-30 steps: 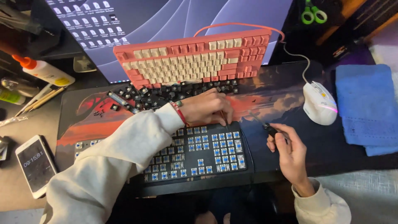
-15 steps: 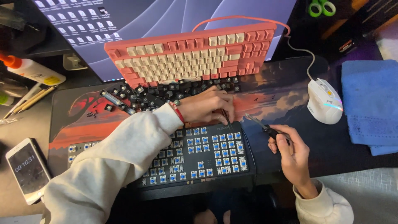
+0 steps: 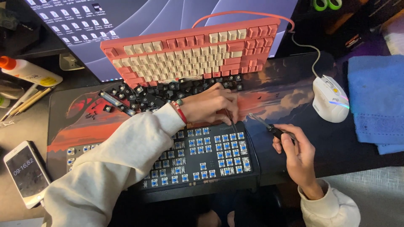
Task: Removing mechanical switches from a keyboard PCB using a switch puller tool
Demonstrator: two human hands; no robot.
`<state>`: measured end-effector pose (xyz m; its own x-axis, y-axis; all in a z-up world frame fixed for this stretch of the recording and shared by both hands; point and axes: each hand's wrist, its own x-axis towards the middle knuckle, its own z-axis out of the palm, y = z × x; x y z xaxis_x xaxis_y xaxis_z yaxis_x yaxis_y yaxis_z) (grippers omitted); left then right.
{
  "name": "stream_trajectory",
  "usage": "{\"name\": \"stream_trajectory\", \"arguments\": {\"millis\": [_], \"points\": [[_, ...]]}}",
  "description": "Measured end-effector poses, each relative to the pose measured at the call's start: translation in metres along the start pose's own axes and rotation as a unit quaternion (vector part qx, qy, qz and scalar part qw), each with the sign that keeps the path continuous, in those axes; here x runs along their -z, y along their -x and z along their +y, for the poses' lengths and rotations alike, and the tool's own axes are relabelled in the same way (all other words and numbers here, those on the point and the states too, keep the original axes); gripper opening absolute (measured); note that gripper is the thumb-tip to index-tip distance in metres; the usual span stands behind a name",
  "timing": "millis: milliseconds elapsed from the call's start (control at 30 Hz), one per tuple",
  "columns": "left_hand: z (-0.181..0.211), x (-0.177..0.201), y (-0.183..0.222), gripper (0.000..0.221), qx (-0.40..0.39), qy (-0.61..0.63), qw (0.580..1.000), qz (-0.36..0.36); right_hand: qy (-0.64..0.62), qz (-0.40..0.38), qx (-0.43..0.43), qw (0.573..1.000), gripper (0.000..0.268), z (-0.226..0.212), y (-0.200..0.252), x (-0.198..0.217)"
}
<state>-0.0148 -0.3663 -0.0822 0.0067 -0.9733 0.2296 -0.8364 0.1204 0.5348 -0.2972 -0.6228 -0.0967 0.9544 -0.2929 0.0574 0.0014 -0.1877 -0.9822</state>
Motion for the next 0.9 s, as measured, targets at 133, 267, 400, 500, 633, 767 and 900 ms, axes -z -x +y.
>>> {"name": "stream_trajectory", "arguments": {"millis": [133, 267, 400, 500, 633, 767, 900], "points": [[0.002, 0.000, -0.001, 0.010, -0.006, 0.001, 1.000, 0.008, 0.005, 0.000, 0.014, 1.000, 0.034, -0.004, 0.000, -0.002], [-0.001, -0.001, -0.001, 0.005, -0.010, 0.019, 1.000, 0.004, 0.002, 0.001, 0.013, 1.000, 0.034, -0.006, -0.001, -0.002], [0.005, 0.004, -0.002, 0.004, 0.038, 0.023, 0.998, -0.035, 0.005, 0.001, 0.010, 1.000, 0.034, -0.004, 0.000, -0.002], [0.001, -0.001, -0.002, 0.007, 0.016, 0.020, 1.000, -0.007, 0.008, 0.005, 0.005, 1.000, 0.034, -0.008, 0.000, -0.003], [-0.003, -0.004, 0.000, 0.007, 0.000, 0.021, 1.000, 0.007, -0.005, 0.005, 0.008, 1.000, 0.034, -0.001, 0.000, -0.001], [0.000, -0.002, -0.002, 0.005, 0.000, 0.035, 0.999, -0.002, 0.008, 0.002, 0.007, 1.000, 0.035, -0.001, 0.000, 0.000], [0.007, 0.004, -0.003, 0.011, -0.001, 0.042, 0.999, -0.002, 0.010, 0.007, 0.008, 1.000, 0.034, -0.003, 0.000, -0.002]]}}
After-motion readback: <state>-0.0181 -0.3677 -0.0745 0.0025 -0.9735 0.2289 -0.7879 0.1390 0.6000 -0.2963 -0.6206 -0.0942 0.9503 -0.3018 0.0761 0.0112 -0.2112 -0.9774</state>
